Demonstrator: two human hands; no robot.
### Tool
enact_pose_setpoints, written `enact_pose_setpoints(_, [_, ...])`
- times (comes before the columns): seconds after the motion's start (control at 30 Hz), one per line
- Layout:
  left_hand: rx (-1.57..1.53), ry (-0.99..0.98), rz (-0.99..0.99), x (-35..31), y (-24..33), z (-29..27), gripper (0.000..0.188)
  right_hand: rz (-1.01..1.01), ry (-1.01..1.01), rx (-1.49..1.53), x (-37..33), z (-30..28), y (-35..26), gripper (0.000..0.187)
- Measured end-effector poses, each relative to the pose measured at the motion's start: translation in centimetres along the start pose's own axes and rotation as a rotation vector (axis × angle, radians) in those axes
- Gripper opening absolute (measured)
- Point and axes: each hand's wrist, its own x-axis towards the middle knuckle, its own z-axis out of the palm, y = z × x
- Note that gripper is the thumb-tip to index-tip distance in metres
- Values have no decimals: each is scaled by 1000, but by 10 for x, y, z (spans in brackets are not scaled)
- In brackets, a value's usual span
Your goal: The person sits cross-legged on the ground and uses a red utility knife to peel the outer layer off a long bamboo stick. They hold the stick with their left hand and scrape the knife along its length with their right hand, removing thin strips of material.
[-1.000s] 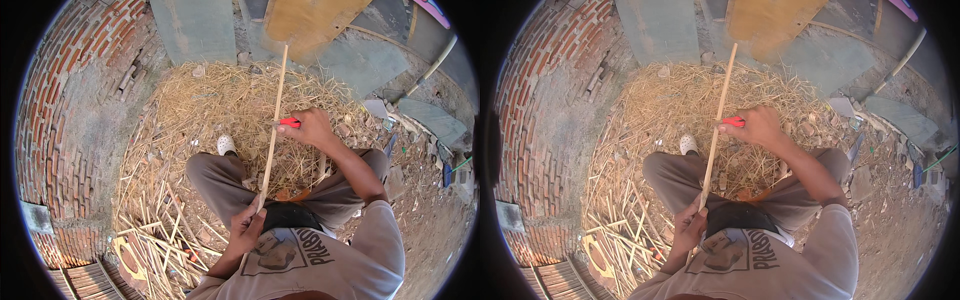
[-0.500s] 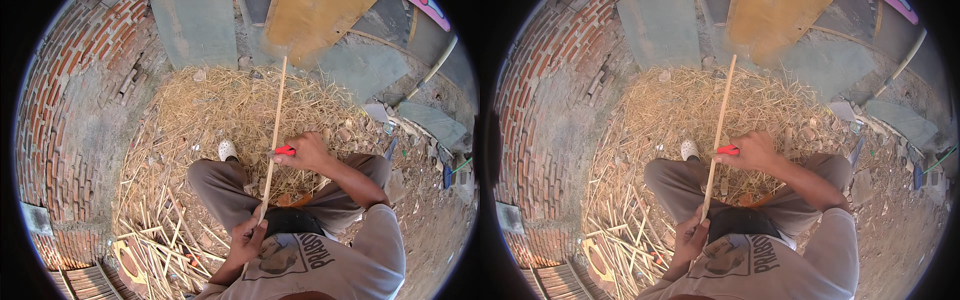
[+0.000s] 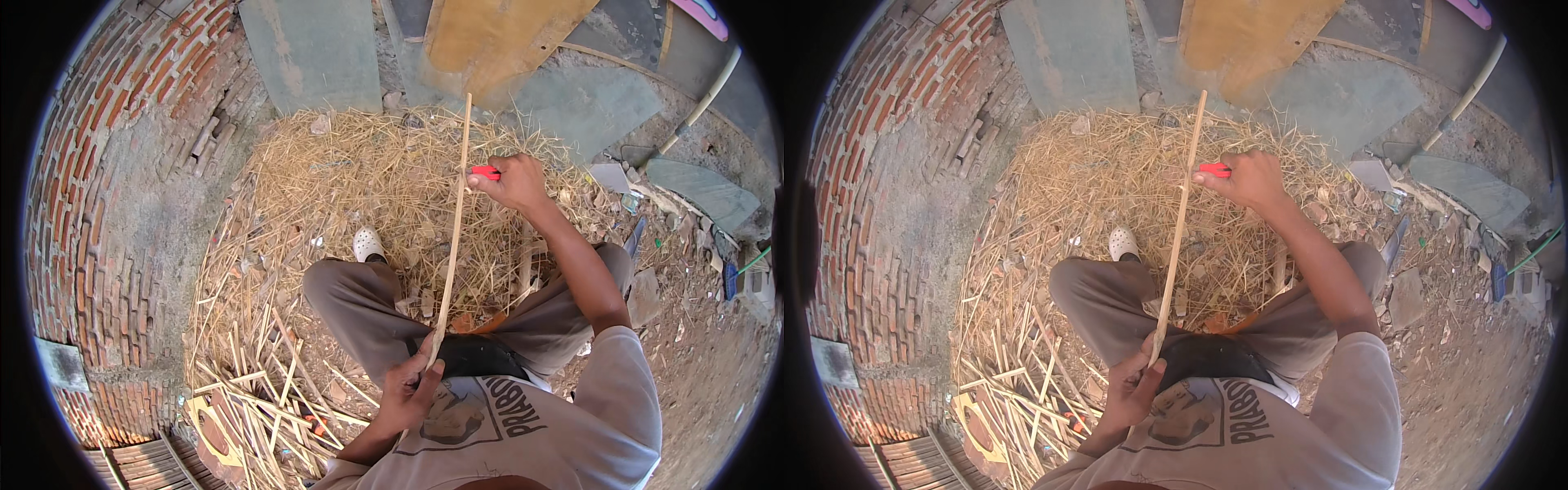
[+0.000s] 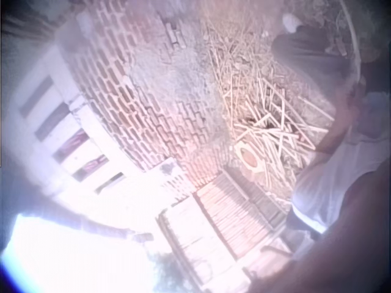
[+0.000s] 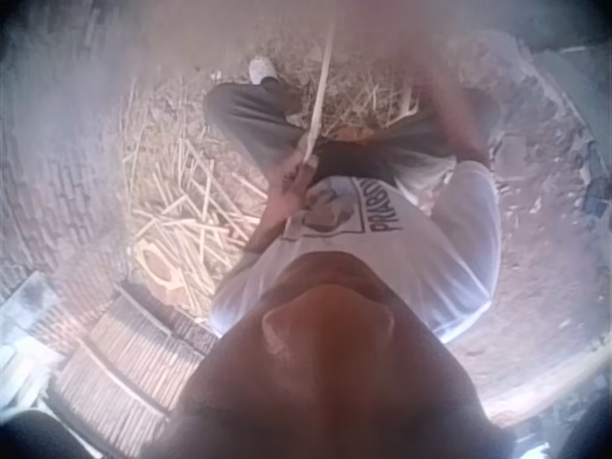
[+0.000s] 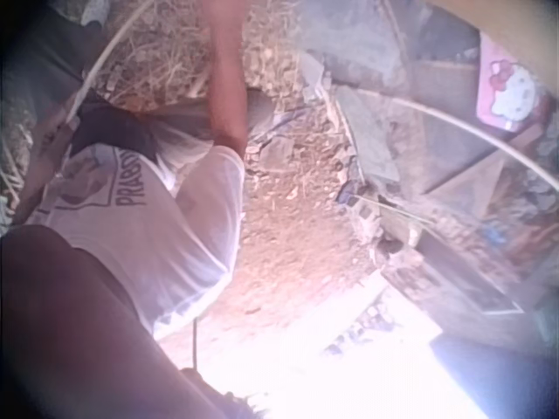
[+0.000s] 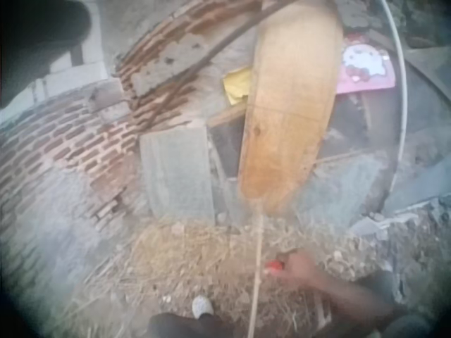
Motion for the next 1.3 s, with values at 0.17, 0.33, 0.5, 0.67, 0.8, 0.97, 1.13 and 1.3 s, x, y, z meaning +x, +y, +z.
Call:
enact_pose_setpoints(0.17, [-55, -75, -1, -17, -2, 3, 49, 333, -24, -23, 34, -2, 48, 77])
enact_pose_setpoints(0.33, [-37, -177, 103, -36, -12, 0, 46, 786, 79, 121, 48, -3, 143, 88])
enact_pose_setpoints(0.5, [-212, 129, -85, -25, -18, -14, 42, 624, 0, 270, 35, 6, 80, 90])
enact_pose_setpoints(0.67, [-225, 204, -12, 14, -14, -20, 42, -180, -226, 200, -53, -4, -75, 69])
enact_pose_setpoints(0.8, [-32, 216, 51, 29, -11, -21, 40, -325, -200, 214, -68, 0, -89, 65])
enact_pose_setpoints(0.97, [-34, 221, 23, 32, -13, -11, 40, -159, -161, 110, -47, 7, -66, 64])
enact_pose_setpoints(1.13, [71, 228, 51, 35, -10, -11, 41, -352, -161, 152, -68, 3, -88, 71])
enact_pose_setpoints(1.3, [98, 212, 48, 39, -3, -9, 41, -175, -125, 96, -43, 8, -67, 70])
